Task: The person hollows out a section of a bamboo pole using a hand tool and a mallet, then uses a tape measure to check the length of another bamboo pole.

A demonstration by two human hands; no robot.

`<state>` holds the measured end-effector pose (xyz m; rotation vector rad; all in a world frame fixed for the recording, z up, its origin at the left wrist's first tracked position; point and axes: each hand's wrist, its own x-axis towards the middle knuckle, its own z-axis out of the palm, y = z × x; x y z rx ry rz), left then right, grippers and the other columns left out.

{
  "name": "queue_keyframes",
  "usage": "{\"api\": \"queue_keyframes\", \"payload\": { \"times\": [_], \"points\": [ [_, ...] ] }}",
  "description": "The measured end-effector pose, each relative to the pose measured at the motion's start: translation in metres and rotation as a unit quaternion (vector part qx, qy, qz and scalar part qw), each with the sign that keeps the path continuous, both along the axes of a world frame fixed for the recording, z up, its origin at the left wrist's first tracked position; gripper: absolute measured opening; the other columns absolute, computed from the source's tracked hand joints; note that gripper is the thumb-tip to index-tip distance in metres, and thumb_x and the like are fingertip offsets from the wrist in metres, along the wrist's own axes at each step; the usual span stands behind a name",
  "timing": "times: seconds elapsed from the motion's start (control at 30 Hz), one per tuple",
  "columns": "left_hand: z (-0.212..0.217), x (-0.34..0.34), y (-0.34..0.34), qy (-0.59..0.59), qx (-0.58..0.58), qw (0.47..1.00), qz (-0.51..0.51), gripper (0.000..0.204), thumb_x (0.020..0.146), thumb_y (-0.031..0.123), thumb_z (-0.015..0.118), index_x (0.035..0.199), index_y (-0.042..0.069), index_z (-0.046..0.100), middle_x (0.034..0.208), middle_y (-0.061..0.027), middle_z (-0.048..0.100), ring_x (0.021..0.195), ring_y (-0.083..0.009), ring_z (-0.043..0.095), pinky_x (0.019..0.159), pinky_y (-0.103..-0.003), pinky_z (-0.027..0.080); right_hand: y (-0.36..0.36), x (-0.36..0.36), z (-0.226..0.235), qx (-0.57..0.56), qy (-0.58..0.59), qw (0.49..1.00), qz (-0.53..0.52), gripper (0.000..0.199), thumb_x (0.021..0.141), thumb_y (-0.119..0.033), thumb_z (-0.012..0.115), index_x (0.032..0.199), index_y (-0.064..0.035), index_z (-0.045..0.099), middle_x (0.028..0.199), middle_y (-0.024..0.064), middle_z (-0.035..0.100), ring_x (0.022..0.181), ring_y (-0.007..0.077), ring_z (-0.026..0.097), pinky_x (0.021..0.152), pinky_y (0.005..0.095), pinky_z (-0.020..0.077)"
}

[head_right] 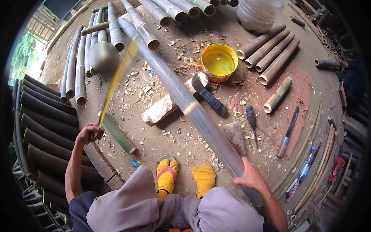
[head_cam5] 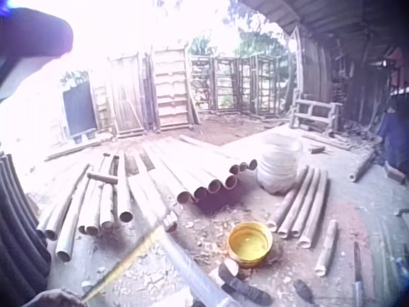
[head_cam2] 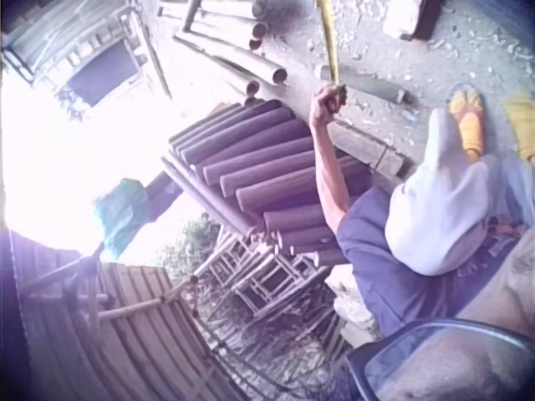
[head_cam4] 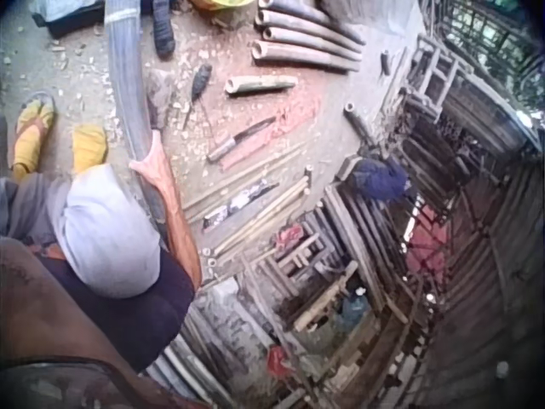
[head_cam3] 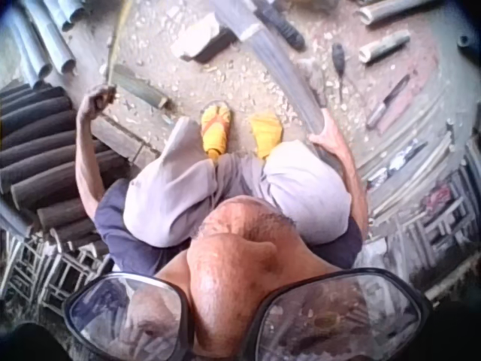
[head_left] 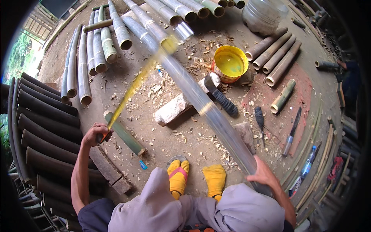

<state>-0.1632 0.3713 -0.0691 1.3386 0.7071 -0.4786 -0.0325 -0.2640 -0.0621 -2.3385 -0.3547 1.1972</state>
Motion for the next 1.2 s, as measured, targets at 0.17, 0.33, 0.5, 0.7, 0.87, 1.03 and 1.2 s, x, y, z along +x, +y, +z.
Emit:
{"api": "queue_keyframes", "payload": {
  "times": [0.17,0.33,0.5,0.7,0.87,1.03,1.2],
  "points": [
    [-0.051,0.040,-0.059,-0.106,-0.098,0.987,0.072,0.026,0.088,0.024,0.058,0.095,-0.001,0.061,0.076,-0.0110,0.062,0.061,-0.0203,0.062,0.058,-0.033,0.054,-0.091,-0.101,-0.006,-0.043,0.075,0.985,-0.148,0.066,0.061,-0.021,0.079,0.116,0.0006,0.051,0.106,0.0231,0.061,0.103,0.0399,0.058,0.087,0.0421,0.0467],
    [-0.065,0.076,-0.115,-0.088,-0.202,0.967,0.127,0.030,0.091,0.031,0.055,0.096,0.001,0.059,0.078,-0.0097,0.062,0.065,-0.0210,0.062,0.059,-0.034,0.054,-0.117,-0.143,-0.043,-0.169,0.069,0.973,-0.140,0.064,0.063,-0.020,0.078,0.118,-0.0001,0.051,0.108,0.0230,0.059,0.105,0.0402,0.057,0.088,0.0426,0.0460],
    [-0.068,0.092,-0.138,-0.093,-0.258,0.947,0.166,0.029,0.091,0.032,0.053,0.095,0.004,0.059,0.082,-0.0082,0.061,0.069,-0.0233,0.062,0.063,-0.036,0.053,-0.107,-0.152,-0.049,-0.319,0.031,0.946,-0.051,0.063,0.065,-0.019,0.077,0.119,-0.0008,0.051,0.110,0.0230,0.058,0.106,0.0405,0.055,0.089,0.0431,0.0453],
    [-0.073,0.080,-0.157,-0.067,-0.265,0.926,0.259,0.031,0.091,0.034,0.053,0.099,0.004,0.057,0.083,-0.0066,0.061,0.069,-0.0217,0.061,0.065,-0.036,0.051,0.000,-0.081,-0.023,0.008,-0.135,0.980,-0.143,0.061,0.073,-0.014,0.071,0.127,-0.0007,0.048,0.115,0.0238,0.053,0.110,0.0412,0.051,0.095,0.0440,0.0412],
    [-0.077,0.079,-0.185,-0.072,-0.277,0.924,0.254,0.032,0.091,0.036,0.052,0.099,0.004,0.055,0.082,-0.0065,0.058,0.069,-0.0209,0.059,0.065,-0.036,0.050,0.070,-0.042,-0.054,0.134,-0.248,0.956,-0.086,0.067,0.072,-0.013,0.073,0.132,-0.0007,0.045,0.120,0.0225,0.049,0.113,0.0388,0.048,0.098,0.0444,0.0401],
    [-0.074,0.081,-0.191,-0.069,-0.265,0.926,0.258,0.031,0.091,0.035,0.052,0.098,0.005,0.054,0.082,-0.0064,0.056,0.071,-0.0204,0.057,0.065,-0.035,0.049,0.121,-0.013,-0.067,0.111,-0.309,0.943,-0.051,0.081,0.070,-0.018,0.077,0.138,-0.0028,0.036,0.119,0.0227,0.048,0.111,0.0371,0.048,0.097,0.0443,0.0413],
    [-0.083,0.086,-0.190,-0.067,-0.271,0.924,0.260,0.029,0.091,0.035,0.052,0.098,0.006,0.056,0.083,-0.0052,0.058,0.069,-0.0217,0.059,0.065,-0.036,0.050,0.152,0.018,-0.082,0.062,-0.223,0.972,-0.047,0.092,0.068,-0.020,0.078,0.142,-0.0031,0.026,0.119,0.0270,0.051,0.108,0.0421,0.053,0.093,0.0472,0.0451]
  ]
}}
